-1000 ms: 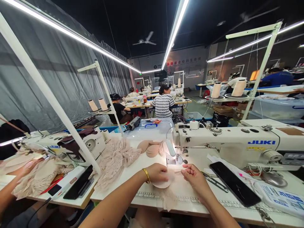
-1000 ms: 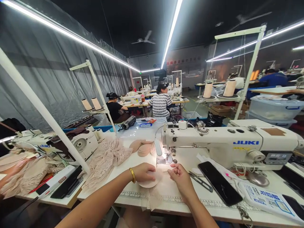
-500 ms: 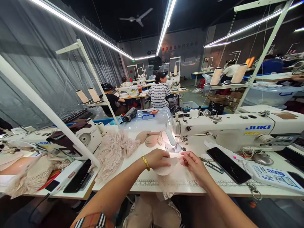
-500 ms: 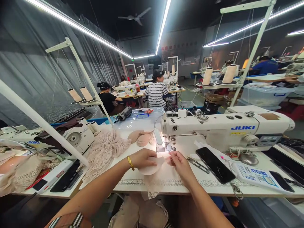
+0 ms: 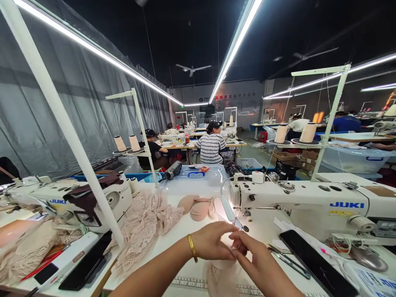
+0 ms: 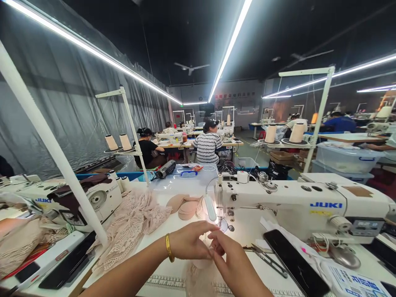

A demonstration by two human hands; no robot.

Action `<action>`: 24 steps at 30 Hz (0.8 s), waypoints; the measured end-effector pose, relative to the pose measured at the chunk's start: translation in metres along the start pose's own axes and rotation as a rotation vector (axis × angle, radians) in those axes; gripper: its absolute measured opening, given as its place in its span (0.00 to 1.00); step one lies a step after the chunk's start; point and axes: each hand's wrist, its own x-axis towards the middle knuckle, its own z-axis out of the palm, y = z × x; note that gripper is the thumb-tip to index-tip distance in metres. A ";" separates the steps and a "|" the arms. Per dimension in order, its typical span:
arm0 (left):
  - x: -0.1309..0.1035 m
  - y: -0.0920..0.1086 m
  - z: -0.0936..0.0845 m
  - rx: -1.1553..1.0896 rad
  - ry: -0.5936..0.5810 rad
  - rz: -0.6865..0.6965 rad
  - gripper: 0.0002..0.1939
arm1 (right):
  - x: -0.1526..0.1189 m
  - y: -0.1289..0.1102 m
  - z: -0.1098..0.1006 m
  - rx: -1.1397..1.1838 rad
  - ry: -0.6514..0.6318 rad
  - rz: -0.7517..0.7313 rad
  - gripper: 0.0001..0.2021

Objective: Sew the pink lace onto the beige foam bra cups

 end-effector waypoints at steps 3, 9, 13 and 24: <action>-0.011 0.002 0.002 -0.250 -0.013 0.086 0.33 | 0.005 -0.036 -0.012 -0.093 -0.174 0.007 0.10; -0.030 0.000 -0.005 -0.481 -0.002 0.152 0.20 | 0.016 -0.081 -0.031 -0.143 -0.341 0.019 0.09; -0.040 -0.013 -0.008 -0.375 0.065 0.025 0.14 | 0.029 -0.073 -0.031 -0.259 -0.275 -0.063 0.10; -0.042 -0.065 0.007 0.776 0.333 0.248 0.10 | 0.040 0.023 0.014 -0.739 0.230 -0.848 0.12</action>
